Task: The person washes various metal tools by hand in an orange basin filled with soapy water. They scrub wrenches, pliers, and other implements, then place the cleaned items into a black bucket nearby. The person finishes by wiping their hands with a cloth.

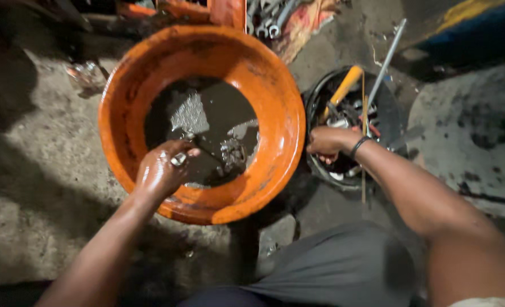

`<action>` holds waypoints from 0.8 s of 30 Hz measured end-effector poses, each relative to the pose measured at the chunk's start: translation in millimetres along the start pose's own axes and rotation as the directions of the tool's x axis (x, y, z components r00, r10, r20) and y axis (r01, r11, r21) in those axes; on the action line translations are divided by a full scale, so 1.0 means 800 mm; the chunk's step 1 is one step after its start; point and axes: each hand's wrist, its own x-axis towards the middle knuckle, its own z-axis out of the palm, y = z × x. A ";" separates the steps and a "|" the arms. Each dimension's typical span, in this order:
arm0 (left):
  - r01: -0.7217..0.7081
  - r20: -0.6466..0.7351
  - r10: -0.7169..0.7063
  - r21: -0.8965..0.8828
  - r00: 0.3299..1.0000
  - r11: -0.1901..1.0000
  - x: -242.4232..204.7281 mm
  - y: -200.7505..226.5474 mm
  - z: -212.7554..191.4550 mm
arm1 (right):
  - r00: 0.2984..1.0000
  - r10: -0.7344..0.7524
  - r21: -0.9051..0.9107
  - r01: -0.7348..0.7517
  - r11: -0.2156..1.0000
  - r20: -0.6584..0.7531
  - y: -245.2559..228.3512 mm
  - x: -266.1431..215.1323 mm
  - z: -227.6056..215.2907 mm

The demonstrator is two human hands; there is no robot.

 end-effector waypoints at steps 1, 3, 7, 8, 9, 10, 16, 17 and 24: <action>-0.029 -0.009 0.029 -0.006 1.000 1.000 0.006 0.005 0.003 | 1.000 -0.012 -0.010 0.012 1.000 0.012 -0.003 -0.001 -0.003; -0.092 -0.016 0.092 -0.020 0.996 0.996 0.019 0.016 0.010 | 0.999 -0.026 -0.023 0.027 0.999 0.039 -0.003 -0.005 -0.005; -0.007 0.074 0.012 -0.065 0.997 0.998 0.015 0.039 0.025 | 0.995 -0.087 -0.056 0.090 0.994 0.048 0.004 0.001 0.003; -0.032 0.041 0.033 -0.022 0.999 0.999 0.016 0.042 0.029 | 0.995 -0.075 -0.038 0.078 0.996 0.071 0.004 0.009 -0.001; -0.056 0.008 0.056 0.021 0.998 0.998 0.018 0.043 0.033 | 0.994 -0.063 -0.022 0.065 0.998 0.093 0.003 0.017 -0.004; -0.017 0.007 0.017 0.052 1.000 0.998 0.023 0.042 0.038 | 0.991 -0.068 -0.016 0.071 0.997 0.115 0.005 0.021 -0.010; 0.120 -0.121 -0.108 0.096 0.987 0.988 0.047 0.024 0.058 | 0.977 -0.064 0.018 0.062 0.998 0.202 0.013 0.031 -0.024; 0.128 -0.120 -0.114 0.122 0.986 0.984 0.049 0.023 0.058 | 0.981 -0.106 0.014 0.106 0.994 0.163 0.019 0.025 -0.020; 0.013 -0.107 -0.001 0.112 0.994 0.994 0.077 0.008 0.067 | 0.958 -0.133 0.393 0.227 0.891 -0.253 0.103 -0.029 -0.072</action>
